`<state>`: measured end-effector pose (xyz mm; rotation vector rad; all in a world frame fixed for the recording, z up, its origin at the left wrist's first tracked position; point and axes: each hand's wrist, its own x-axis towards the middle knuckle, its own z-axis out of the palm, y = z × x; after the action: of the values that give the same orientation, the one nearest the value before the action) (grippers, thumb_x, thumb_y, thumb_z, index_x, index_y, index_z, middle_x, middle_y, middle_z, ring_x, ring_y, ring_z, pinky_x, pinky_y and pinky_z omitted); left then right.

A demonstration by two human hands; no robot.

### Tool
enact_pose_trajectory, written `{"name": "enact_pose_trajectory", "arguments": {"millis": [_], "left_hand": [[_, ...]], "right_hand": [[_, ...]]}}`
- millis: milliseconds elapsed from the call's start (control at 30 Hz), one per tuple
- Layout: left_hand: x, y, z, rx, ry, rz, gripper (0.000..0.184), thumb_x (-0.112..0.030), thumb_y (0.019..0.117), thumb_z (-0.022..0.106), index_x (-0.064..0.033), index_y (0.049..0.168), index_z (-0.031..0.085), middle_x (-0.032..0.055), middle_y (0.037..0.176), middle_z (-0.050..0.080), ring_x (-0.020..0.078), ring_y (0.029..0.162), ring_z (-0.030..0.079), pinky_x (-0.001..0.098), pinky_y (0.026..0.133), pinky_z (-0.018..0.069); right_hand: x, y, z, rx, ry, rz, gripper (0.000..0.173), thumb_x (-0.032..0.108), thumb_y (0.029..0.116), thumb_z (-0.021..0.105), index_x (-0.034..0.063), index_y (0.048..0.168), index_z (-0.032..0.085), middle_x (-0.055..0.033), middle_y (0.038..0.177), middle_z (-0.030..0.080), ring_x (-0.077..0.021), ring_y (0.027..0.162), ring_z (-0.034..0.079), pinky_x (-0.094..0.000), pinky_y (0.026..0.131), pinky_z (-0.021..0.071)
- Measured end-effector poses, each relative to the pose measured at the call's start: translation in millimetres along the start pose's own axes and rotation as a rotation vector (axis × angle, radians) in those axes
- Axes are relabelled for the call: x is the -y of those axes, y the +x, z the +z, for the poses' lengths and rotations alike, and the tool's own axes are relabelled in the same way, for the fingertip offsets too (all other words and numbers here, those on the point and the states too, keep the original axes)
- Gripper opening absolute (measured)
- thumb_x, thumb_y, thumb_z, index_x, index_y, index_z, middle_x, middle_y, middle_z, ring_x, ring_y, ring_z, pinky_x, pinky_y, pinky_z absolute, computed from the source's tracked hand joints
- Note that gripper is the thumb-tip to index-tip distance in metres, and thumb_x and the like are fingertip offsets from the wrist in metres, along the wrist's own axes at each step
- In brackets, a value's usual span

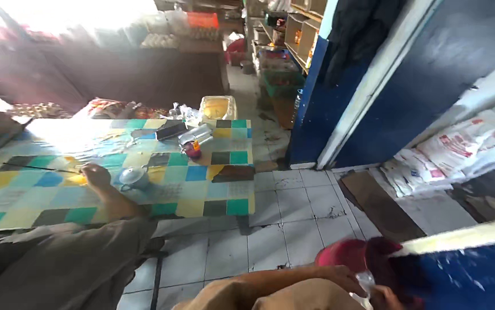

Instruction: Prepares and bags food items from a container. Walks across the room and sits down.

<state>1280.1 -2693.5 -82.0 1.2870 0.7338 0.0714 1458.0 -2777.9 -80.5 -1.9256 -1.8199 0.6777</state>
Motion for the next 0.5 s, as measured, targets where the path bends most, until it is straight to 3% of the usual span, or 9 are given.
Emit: {"name": "enact_pose_trajectory", "arguments": {"millis": [67,133,200,267,333,400,500], "left_hand": [[-9.4,11.7,-39.7,-0.207,-0.148,0.025,0.039,-0.021,0.1076,0.049,0.0140,0.123,0.057,0.0235,0.110,0.063,0.0239,0.093,0.060,0.0416,0.087,0.0499],[-19.8,12.8,-75.2,-0.513,-0.440,0.057,0.046,-0.022,0.1078,0.048,0.0144,0.137,0.043,0.0275,0.117,0.061,0.0292,0.102,0.062,0.0455,0.091,0.0505],[-22.2,18.6,-115.5,-0.834,-0.688,0.152,0.053,-0.019,0.1058,0.052,0.0090,0.146,0.031,0.0250,0.120,0.061,0.0268,0.103,0.063,0.0429,0.091,0.0520],[-25.1,18.6,-160.6,-1.144,-0.899,0.270,0.058,-0.013,0.1036,0.056,0.0060,0.149,0.025,0.0218,0.119,0.059,0.0222,0.100,0.063,0.0383,0.087,0.0532],[-26.4,11.9,-205.5,-1.339,-1.016,0.350,0.060,-0.010,0.1039,0.055,0.0045,0.151,0.022,0.0217,0.124,0.057,0.0214,0.102,0.064,0.0364,0.087,0.0539],[-21.7,1.3,-250.0,-1.404,-1.050,0.393,0.052,-0.009,0.1057,0.051,0.0051,0.150,0.028,0.0193,0.126,0.058,0.0185,0.103,0.063,0.0342,0.089,0.0527],[-3.6,-12.0,-318.1,-1.385,-1.063,0.438,0.027,-0.010,0.1059,0.051,0.0047,0.129,0.050,0.0084,0.106,0.065,0.0113,0.091,0.064,0.0294,0.084,0.0539]], "right_hand": [[18.6,77.2,-0.2,0.075,0.106,-0.211,0.028,0.003,0.0981,0.058,-0.0176,0.115,0.064,-0.0309,0.103,0.071,-0.0413,0.095,0.071,-0.0541,0.089,0.0570],[43.6,152.9,13.8,0.130,0.132,-0.397,0.024,0.003,0.0962,0.061,-0.0130,0.112,0.068,-0.0264,0.102,0.072,-0.0390,0.096,0.072,-0.0537,0.090,0.0574],[75.0,226.7,34.5,0.144,0.148,-0.578,0.020,0.002,0.0942,0.062,-0.0097,0.107,0.071,-0.0237,0.098,0.073,-0.0379,0.093,0.073,-0.0532,0.086,0.0590],[112.3,292.2,57.1,0.241,0.197,-0.664,0.020,0.004,0.0973,0.059,-0.0073,0.108,0.072,-0.0212,0.098,0.074,-0.0341,0.091,0.074,-0.0504,0.085,0.0592],[150.7,343.6,80.3,0.386,0.248,-0.682,0.023,0.008,0.1005,0.058,-0.0071,0.112,0.071,-0.0205,0.100,0.074,-0.0317,0.092,0.074,-0.0488,0.087,0.0589],[186.4,385.8,104.6,0.553,0.269,-0.696,0.025,0.010,0.1024,0.057,-0.0066,0.115,0.070,-0.0199,0.103,0.074,-0.0301,0.096,0.073,-0.0477,0.091,0.0577],[231.5,448.7,135.4,0.830,0.249,-0.730,0.028,0.009,0.1028,0.056,-0.0065,0.123,0.068,-0.0206,0.114,0.072,-0.0280,0.108,0.070,-0.0434,0.101,0.0536]]}}
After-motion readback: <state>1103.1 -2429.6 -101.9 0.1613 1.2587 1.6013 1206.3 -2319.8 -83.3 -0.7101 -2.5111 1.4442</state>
